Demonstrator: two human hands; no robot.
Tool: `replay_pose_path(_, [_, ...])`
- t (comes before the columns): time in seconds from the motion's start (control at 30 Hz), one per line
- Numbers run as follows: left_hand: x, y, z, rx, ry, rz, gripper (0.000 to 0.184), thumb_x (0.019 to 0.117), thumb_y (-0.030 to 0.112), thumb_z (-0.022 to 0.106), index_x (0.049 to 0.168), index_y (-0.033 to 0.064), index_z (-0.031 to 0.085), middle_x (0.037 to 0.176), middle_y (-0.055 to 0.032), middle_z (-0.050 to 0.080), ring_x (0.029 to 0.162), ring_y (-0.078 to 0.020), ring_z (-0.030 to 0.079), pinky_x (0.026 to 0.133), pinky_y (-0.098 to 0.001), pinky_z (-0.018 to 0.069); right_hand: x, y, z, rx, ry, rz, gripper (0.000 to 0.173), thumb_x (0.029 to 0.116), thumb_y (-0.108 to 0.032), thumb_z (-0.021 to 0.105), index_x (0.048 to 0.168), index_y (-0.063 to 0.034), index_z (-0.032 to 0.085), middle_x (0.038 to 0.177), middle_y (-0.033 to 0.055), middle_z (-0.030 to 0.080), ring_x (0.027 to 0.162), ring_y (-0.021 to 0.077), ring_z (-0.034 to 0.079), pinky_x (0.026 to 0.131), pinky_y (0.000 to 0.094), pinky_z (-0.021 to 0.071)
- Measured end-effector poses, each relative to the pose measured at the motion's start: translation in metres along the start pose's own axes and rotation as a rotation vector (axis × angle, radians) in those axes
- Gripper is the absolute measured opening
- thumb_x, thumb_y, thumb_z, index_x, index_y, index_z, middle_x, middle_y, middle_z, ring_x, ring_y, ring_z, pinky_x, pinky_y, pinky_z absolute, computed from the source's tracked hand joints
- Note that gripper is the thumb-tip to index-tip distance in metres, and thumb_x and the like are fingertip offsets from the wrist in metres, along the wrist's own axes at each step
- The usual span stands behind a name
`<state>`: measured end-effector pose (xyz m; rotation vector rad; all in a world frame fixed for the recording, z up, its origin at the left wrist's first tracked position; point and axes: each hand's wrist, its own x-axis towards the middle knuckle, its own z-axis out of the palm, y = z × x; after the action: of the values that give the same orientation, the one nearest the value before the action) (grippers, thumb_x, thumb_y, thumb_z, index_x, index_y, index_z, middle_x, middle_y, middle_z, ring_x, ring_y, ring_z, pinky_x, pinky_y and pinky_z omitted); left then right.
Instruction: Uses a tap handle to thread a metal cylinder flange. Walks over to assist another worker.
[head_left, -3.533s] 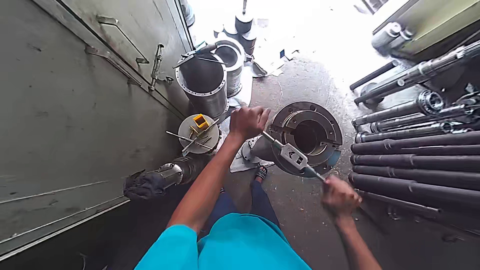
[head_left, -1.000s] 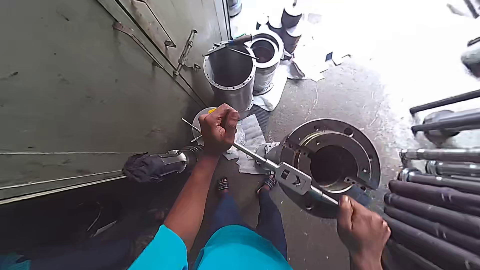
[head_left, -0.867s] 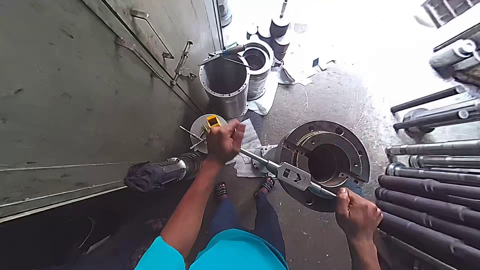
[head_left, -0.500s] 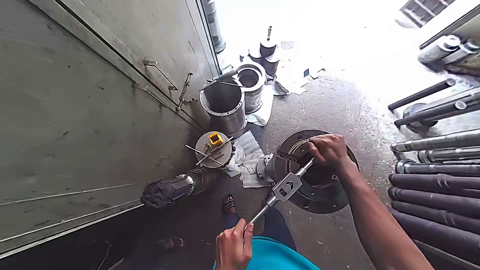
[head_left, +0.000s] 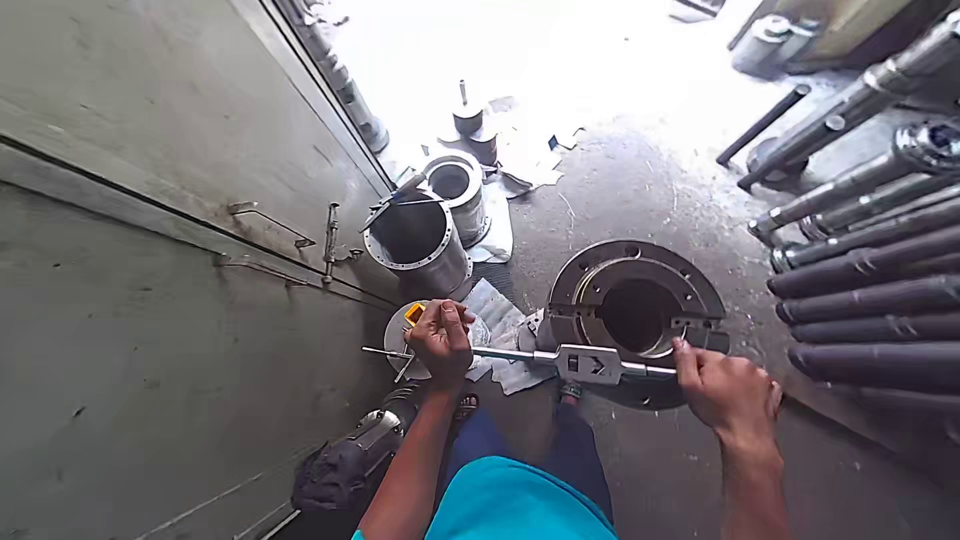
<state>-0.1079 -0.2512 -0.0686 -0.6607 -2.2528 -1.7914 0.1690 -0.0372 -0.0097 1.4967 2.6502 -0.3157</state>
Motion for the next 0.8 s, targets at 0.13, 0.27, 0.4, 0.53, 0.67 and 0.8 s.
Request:
replay_pose_path(0.13, [0.056,-0.016,0.061,-0.276,-0.204,0.215,0.04,0.1057,0.024,0.046,0.076,0.0036,0.061,0.06,-0.0018,0.06,0.048,-0.0101,0.057,0.046,-0.0316,0.0522,-0.065,-0.008,0.023,0.064,0.169,0.124,0.074,0.1083,-0.051,0.027,0.07,0.001,0.063,0.068,0.0264,0.064,0.072,0.0506,0.067,0.061,0.0699,0.0442])
replay_pose_path(0.27, [0.12,0.001,0.159,-0.269,-0.647,0.342,0.039,0.1028,0.02,0.048,0.072,0.0061,0.068,0.058,-0.0003,0.064,0.05,-0.0109,0.061,0.054,-0.0369,0.0533,-0.133,-0.053,0.044,0.201,0.194,0.25,0.071,0.1098,-0.047,0.022,0.079,-0.0051,0.07,0.064,0.017,0.064,0.064,0.0413,0.066,0.056,0.0633,0.0443])
replay_pose_path(0.4, [0.125,0.004,0.138,0.092,-0.906,0.334,0.046,0.1049,0.038,0.039,0.093,0.0128,0.076,0.073,-0.0061,0.069,0.07,-0.0246,0.067,0.069,-0.0534,0.0524,-0.126,-0.052,0.056,0.049,0.326,0.241,0.073,0.1083,-0.046,0.02,0.076,-0.0025,0.068,0.064,0.0198,0.065,0.064,0.0427,0.068,0.053,0.062,0.0452])
replay_pose_path(0.53, [0.098,0.0,0.073,0.32,-0.82,0.35,0.051,0.1048,0.042,0.042,0.075,0.0087,0.067,0.07,-0.0128,0.067,0.073,-0.0348,0.069,0.063,-0.0583,0.0507,-0.095,-0.024,0.06,-0.116,0.583,0.101,0.062,0.1068,-0.036,0.027,0.071,0.0006,0.062,0.066,0.0212,0.064,0.065,0.0424,0.069,0.051,0.0575,0.0475])
replay_pose_path(0.67, [0.036,0.016,-0.011,0.616,-0.646,0.165,0.053,0.1029,0.04,0.04,0.07,0.0082,0.067,0.064,-0.0147,0.066,0.068,-0.0386,0.07,0.058,-0.0588,0.0504,-0.018,0.013,0.039,-0.06,0.538,-0.177,0.058,0.1029,-0.034,0.025,0.069,0.0011,0.057,0.068,0.0223,0.063,0.068,0.0442,0.068,0.053,0.0586,0.0479])
replay_pose_path(0.8, [-0.072,0.05,-0.081,0.576,-0.612,0.036,0.057,0.1045,0.042,0.034,0.065,0.0126,0.064,0.052,-0.0041,0.056,0.049,-0.0244,0.061,0.044,-0.0461,0.0464,0.089,0.02,0.02,0.019,0.448,-0.734,0.056,0.1056,-0.033,0.023,0.084,-0.0001,0.063,0.084,0.0187,0.066,0.084,0.0396,0.066,0.068,0.0527,0.0523])
